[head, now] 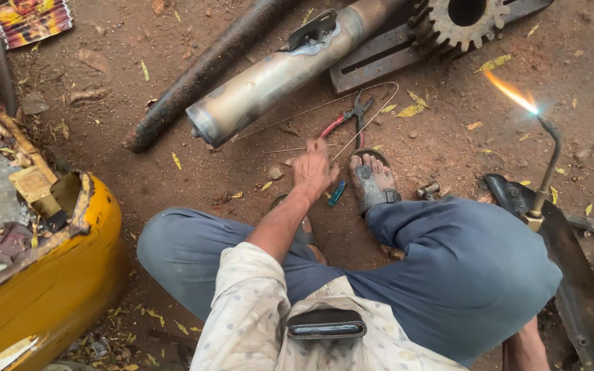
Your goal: The person sits on the ground and uses a welding torch to repair a hole in a metal pipe. They hold a filler rod in one hand and the torch in the other, applying heat and filler material to the damaged area.
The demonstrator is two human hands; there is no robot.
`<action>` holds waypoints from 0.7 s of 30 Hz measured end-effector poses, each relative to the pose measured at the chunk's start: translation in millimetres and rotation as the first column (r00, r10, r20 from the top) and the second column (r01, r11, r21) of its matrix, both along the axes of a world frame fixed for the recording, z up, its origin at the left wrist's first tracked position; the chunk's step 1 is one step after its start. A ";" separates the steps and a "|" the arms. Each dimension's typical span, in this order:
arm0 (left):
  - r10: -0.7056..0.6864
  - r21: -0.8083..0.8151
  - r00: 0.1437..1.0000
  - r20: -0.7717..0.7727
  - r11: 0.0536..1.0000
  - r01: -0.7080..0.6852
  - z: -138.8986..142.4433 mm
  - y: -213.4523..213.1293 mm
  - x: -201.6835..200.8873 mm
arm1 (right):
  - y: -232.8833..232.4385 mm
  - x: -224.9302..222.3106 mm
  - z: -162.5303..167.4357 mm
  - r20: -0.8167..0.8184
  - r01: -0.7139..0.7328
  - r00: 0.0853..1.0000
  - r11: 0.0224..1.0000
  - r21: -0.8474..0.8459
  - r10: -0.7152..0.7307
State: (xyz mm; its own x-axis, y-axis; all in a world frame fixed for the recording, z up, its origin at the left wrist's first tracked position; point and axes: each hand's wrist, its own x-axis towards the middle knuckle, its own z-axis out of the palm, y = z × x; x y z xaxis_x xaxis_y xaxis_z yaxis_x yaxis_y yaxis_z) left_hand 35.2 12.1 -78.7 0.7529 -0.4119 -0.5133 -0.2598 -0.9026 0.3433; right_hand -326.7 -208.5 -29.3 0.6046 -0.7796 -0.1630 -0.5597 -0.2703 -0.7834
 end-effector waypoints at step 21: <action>-0.149 -0.094 0.915 0.375 0.976 0.197 -16.2 -56.0 75.5 | 19.0 -2.6 -10.0 0.044 0.116 0.993 0.992 -0.040 -0.114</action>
State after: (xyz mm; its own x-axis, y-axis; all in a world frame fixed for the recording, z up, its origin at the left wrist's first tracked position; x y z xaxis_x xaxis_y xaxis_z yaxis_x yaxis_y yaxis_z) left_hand 110.7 -43.9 -94.9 0.7881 -0.5963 -0.1526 -0.5365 -0.7871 0.3044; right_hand -329.3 -189.5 -39.3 0.5164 -0.8499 -0.1046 -0.5562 -0.2401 -0.7956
